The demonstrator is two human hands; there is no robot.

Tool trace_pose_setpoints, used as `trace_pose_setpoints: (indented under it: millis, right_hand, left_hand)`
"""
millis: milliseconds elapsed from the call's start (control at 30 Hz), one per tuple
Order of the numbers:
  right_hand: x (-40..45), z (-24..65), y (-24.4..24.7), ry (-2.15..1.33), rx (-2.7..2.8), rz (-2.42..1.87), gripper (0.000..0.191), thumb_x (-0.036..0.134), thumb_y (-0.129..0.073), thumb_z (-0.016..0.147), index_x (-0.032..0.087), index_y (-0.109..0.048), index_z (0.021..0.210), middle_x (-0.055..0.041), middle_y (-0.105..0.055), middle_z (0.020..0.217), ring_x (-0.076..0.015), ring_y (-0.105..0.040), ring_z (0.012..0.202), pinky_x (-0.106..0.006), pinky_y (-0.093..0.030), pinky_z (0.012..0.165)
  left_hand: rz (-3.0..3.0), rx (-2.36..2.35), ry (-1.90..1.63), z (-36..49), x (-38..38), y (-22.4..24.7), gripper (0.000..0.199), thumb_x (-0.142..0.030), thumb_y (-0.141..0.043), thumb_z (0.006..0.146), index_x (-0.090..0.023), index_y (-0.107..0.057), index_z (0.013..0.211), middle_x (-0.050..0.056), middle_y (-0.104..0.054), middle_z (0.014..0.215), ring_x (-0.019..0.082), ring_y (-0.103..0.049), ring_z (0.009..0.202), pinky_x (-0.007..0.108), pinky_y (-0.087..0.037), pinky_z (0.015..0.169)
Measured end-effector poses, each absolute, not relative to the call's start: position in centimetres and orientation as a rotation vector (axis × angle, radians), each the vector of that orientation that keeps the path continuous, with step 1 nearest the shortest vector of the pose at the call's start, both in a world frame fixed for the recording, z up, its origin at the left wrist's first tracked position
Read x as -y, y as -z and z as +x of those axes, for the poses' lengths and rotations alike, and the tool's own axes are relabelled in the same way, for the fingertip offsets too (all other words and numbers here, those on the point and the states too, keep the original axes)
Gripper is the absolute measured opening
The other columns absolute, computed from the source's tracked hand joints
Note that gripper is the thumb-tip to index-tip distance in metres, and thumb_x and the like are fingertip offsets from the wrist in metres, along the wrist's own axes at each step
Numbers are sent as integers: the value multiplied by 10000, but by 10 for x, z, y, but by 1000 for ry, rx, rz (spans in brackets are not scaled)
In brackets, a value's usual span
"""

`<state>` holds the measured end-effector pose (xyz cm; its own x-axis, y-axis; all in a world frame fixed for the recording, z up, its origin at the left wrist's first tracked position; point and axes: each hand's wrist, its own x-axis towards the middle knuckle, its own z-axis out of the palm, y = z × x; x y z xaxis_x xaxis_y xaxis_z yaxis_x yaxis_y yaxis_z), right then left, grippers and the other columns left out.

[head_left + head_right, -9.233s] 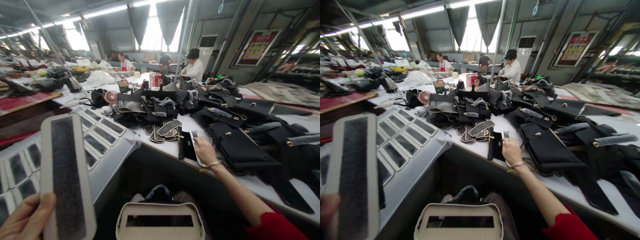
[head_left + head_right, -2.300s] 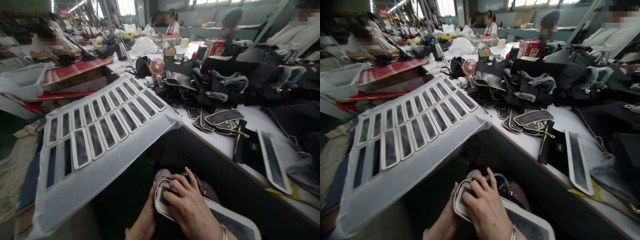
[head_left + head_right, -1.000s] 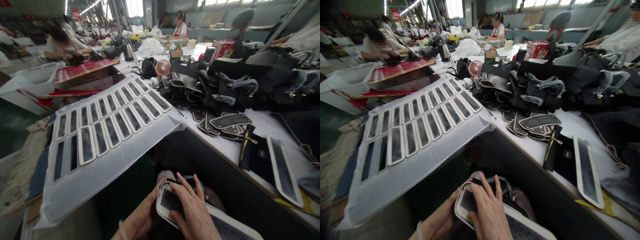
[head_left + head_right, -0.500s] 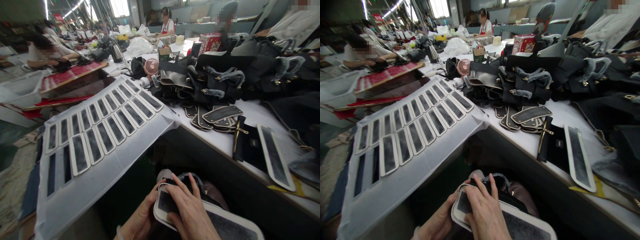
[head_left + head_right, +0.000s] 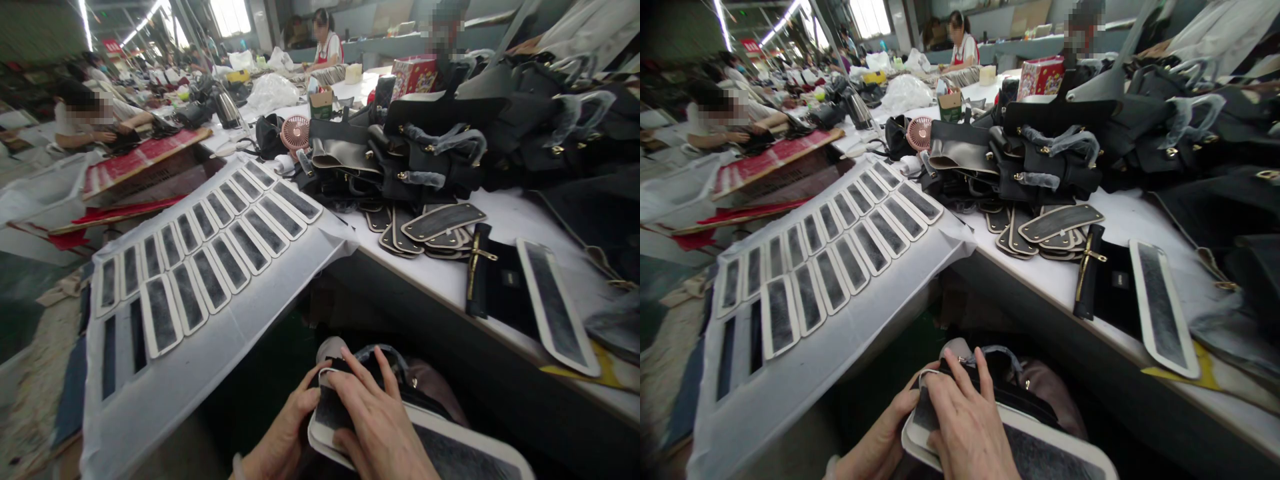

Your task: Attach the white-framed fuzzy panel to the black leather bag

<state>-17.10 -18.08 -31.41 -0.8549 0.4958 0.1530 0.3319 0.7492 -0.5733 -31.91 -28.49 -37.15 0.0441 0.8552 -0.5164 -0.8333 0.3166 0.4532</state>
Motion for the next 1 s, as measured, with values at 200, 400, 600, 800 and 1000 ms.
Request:
trace_pose_setpoints:
  millis: [200,400,600,800,1000]
  right_hand:
    - [180,-170,315,-825,2665,-685,669,13,-468,589,233,-478,1221,30,-646,1239,-214,-366,1396,-379,185,1151]
    - [190,-170,316,-958,2663,-812,634,12,-465,616,231,-502,1210,25,-629,1256,-198,-253,1449,-403,183,1155]
    - [193,-170,313,-926,2608,-874,684,-5,-463,605,271,-475,1230,72,-606,1287,-186,-294,1430,-390,171,1158]
    - [193,-168,313,-979,2602,-885,668,-1,-477,634,282,-475,1239,67,-598,1302,-190,-271,1440,-416,176,1161]
    - [190,-163,311,-1165,2513,-917,574,35,-503,677,229,-518,1217,0,-620,1265,-192,-227,1457,-438,161,1178]
  left_hand:
    - [158,-935,-1299,-317,277,368,549,-331,-620,848,-174,-494,1358,122,-571,1307,303,-520,1229,404,-354,1078]
    - [173,-983,-1272,-317,275,360,578,-305,-668,818,-206,-504,1364,114,-549,1345,313,-499,1257,422,-344,1089]
    - [63,-754,-1293,-318,283,361,553,-366,-681,845,-318,-520,1371,56,-521,1395,293,-452,1314,422,-294,1134]
    - [54,-879,-1263,-328,284,361,447,-444,-623,885,-294,-593,1305,28,-503,1418,245,-360,1385,357,-260,1164]
    - [511,-1365,-1049,-339,275,355,519,-423,-674,839,-275,-571,1326,29,-472,1446,266,-378,1373,414,-221,1195]
